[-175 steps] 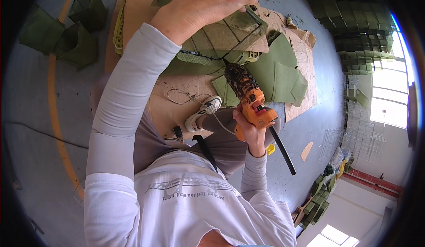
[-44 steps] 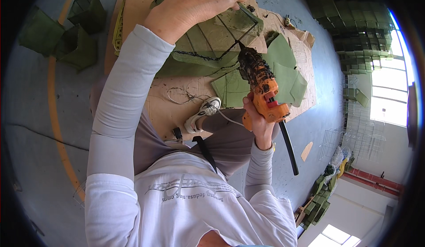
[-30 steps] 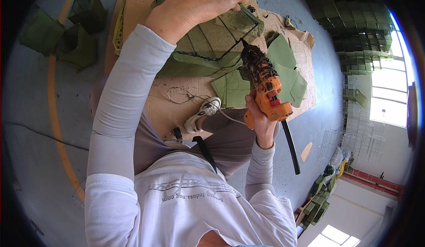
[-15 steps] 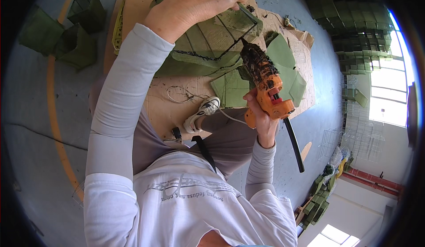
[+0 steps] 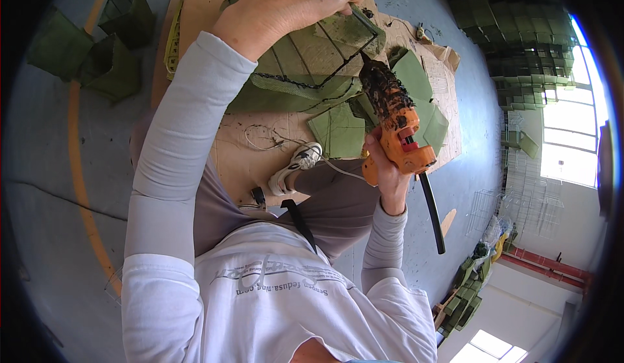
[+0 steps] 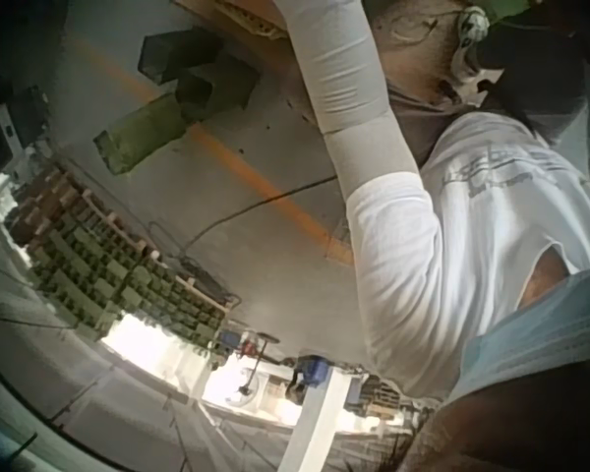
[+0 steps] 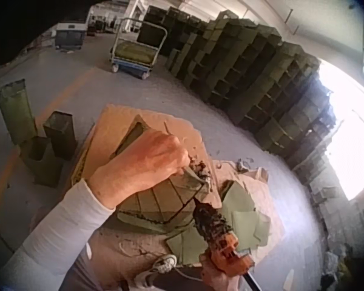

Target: The person sits on the floor and uses a hot glue gun to apply adhesive to the edges of green fabric-covered cardboard pieces. They press the glued edges together to form a box shape, repeating the process to secure the seams and assemble the structure.

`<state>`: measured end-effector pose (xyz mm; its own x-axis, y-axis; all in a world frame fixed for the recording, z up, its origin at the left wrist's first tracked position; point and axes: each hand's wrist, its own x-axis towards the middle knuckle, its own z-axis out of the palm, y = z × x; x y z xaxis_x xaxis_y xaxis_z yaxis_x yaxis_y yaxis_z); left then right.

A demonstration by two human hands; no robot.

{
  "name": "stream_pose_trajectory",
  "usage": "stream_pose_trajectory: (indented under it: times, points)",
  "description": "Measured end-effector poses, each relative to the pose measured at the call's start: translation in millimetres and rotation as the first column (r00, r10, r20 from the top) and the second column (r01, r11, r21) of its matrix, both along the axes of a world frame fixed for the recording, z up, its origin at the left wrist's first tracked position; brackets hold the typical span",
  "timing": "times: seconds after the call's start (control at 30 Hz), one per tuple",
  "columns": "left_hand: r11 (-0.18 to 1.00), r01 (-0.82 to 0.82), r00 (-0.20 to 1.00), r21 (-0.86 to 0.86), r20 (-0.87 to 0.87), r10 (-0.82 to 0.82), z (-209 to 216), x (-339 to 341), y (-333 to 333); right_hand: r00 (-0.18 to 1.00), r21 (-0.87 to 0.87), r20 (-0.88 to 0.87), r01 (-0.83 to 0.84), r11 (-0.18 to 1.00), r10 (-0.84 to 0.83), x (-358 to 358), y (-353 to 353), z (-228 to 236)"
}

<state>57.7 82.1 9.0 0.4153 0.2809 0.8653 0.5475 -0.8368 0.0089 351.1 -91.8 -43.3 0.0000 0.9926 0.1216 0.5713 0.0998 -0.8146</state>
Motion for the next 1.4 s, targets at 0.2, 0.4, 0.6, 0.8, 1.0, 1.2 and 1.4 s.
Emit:
stream_pose_trajectory:
  times: [0.2,0.4,0.6,0.8,1.0,1.2,1.4]
  points:
    - [0.999,-0.024,0.999,-0.022,-0.032,0.023,1.4,0.4,0.5,0.977,0.086,0.208,-0.073,0.994,0.054,5.0,-0.7,-6.7]
    - [0.996,-0.060,0.996,-0.070,-0.064,0.056,6.3,1.6,0.2,0.946,0.159,0.314,-0.137,0.978,0.082,5.7,0.8,-7.2]
    - [0.984,-0.080,0.993,-0.159,-0.104,0.064,14.2,1.1,-1.5,0.953,0.117,0.294,-0.118,0.986,0.080,4.9,-8.4,-10.3]
    - [0.956,-0.179,0.961,-0.234,-0.252,0.118,20.6,3.6,-3.2,0.993,0.105,0.109,-0.057,0.993,0.045,-3.2,0.2,0.8]
    - [1.000,-0.021,1.000,-0.011,-0.019,0.021,3.8,0.5,0.4,0.999,-0.047,0.039,0.007,0.999,-0.005,-12.0,-1.9,10.4]
    - [0.988,-0.067,0.994,-0.137,-0.093,0.055,6.3,1.4,-1.3,0.930,0.105,0.351,-0.152,0.983,0.106,4.7,-9.8,-10.6]
    - [0.999,-0.034,0.999,-0.002,-0.031,0.034,3.5,0.1,-1.7,0.947,0.232,0.315,-0.135,0.963,0.057,2.1,6.4,-2.5]
